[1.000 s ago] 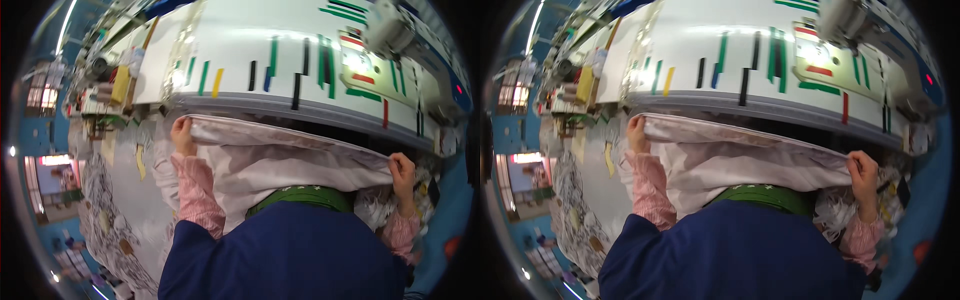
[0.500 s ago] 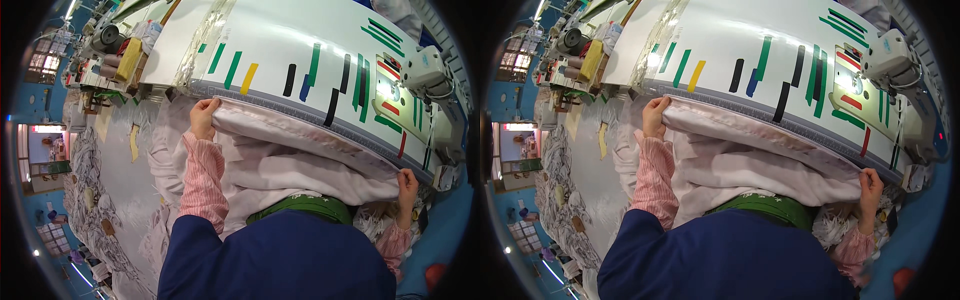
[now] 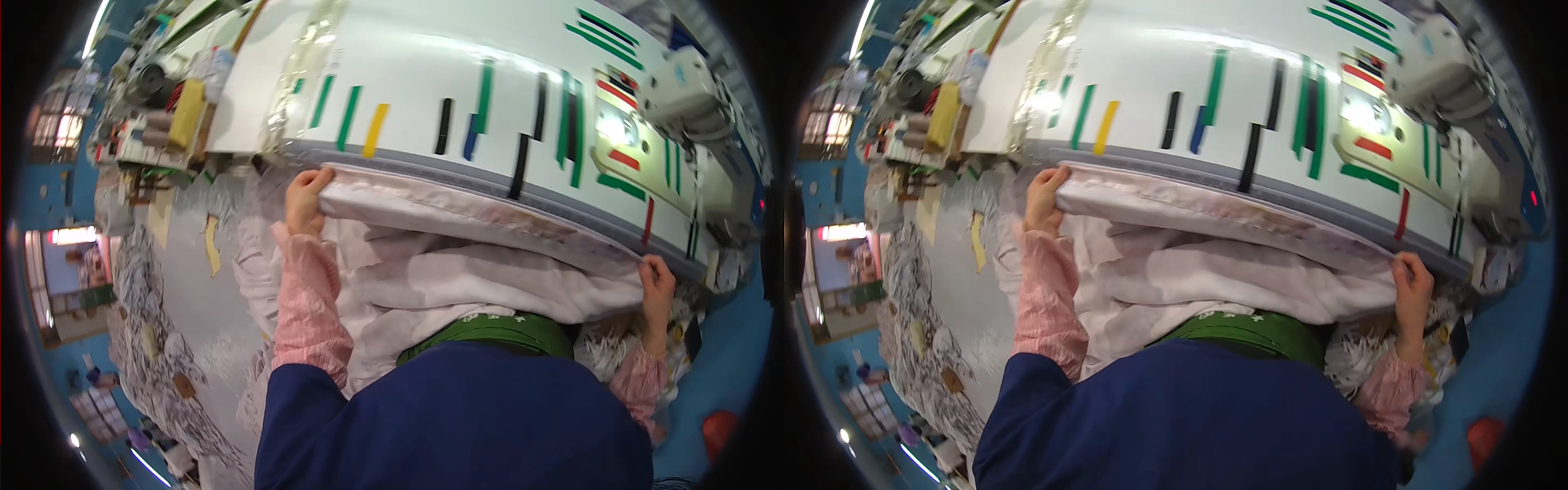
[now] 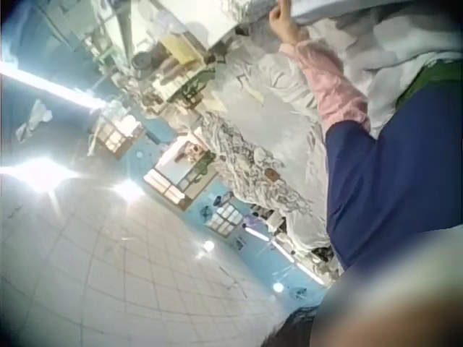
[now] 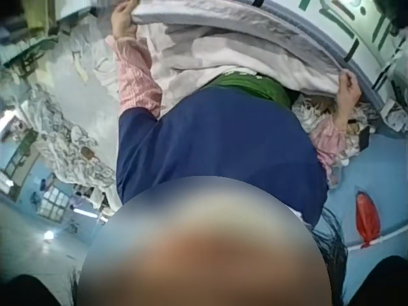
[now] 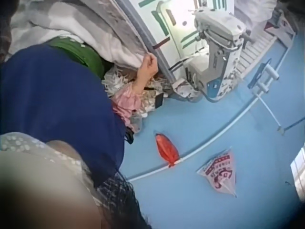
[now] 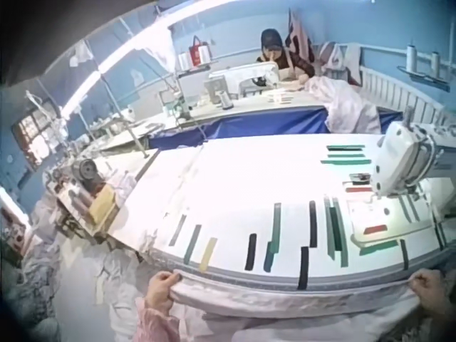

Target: Sewing and aligning white fabric components using an industrial sewing machine in a factory setting.

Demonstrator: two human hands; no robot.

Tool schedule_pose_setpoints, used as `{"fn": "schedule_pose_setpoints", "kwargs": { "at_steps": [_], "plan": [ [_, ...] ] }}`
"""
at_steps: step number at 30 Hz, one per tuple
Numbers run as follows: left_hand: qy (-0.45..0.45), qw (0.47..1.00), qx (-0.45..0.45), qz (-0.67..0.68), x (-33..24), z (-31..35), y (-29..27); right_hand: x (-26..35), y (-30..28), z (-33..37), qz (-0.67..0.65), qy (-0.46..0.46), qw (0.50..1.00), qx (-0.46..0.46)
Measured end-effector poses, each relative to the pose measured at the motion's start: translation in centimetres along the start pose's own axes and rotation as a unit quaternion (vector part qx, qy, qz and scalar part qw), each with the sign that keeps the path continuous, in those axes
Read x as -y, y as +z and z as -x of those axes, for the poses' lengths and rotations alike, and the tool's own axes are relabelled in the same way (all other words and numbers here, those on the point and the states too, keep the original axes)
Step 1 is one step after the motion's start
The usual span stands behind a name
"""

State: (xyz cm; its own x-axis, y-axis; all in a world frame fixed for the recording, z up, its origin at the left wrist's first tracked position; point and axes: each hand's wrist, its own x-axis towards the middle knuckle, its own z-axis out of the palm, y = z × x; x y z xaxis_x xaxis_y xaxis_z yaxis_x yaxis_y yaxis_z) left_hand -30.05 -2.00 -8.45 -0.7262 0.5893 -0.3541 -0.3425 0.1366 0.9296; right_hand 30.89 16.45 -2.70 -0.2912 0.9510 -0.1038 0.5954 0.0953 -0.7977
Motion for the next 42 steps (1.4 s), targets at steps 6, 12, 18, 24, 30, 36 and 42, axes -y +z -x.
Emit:
{"fn": "schedule_pose_setpoints", "kwargs": {
  "at_steps": [6, 12, 18, 24, 30, 36, 42],
  "plan": [
    [-0.053, 0.997, 0.027, -0.046, -0.2, -2.0, -2.7, 0.1, 0.7, 0.4, 0.004, 0.017, 1.000, -0.010],
    [-0.053, 0.997, 0.034, -0.033, -0.2, -3.5, -3.3, 1.2, 0.9, 0.4, -0.027, -0.044, 0.997, -0.051],
    [-0.047, 0.996, 0.078, -0.025, -0.2, -3.5, -3.7, 1.3, 1.4, 0.2, -0.032, -0.037, 0.997, -0.066],
    [-0.045, 0.996, 0.064, -0.034, 0.3, -4.8, -5.1, 0.9, 1.9, 0.1, -0.037, -0.034, 0.995, -0.086],
    [-0.035, 0.995, 0.086, -0.025, 0.7, -5.6, -6.4, 1.4, 2.5, 0.0, -0.016, -0.048, 0.989, -0.138],
    [-0.031, 0.998, 0.042, -0.024, 0.7, -5.6, -6.4, 1.4, 3.0, 0.0, 0.037, -0.054, 0.982, -0.175],
    [-0.029, 0.998, 0.051, -0.031, 1.1, -6.3, -7.3, 1.0, 2.9, 0.1, 0.068, -0.050, 0.975, -0.208]
  ]
}}
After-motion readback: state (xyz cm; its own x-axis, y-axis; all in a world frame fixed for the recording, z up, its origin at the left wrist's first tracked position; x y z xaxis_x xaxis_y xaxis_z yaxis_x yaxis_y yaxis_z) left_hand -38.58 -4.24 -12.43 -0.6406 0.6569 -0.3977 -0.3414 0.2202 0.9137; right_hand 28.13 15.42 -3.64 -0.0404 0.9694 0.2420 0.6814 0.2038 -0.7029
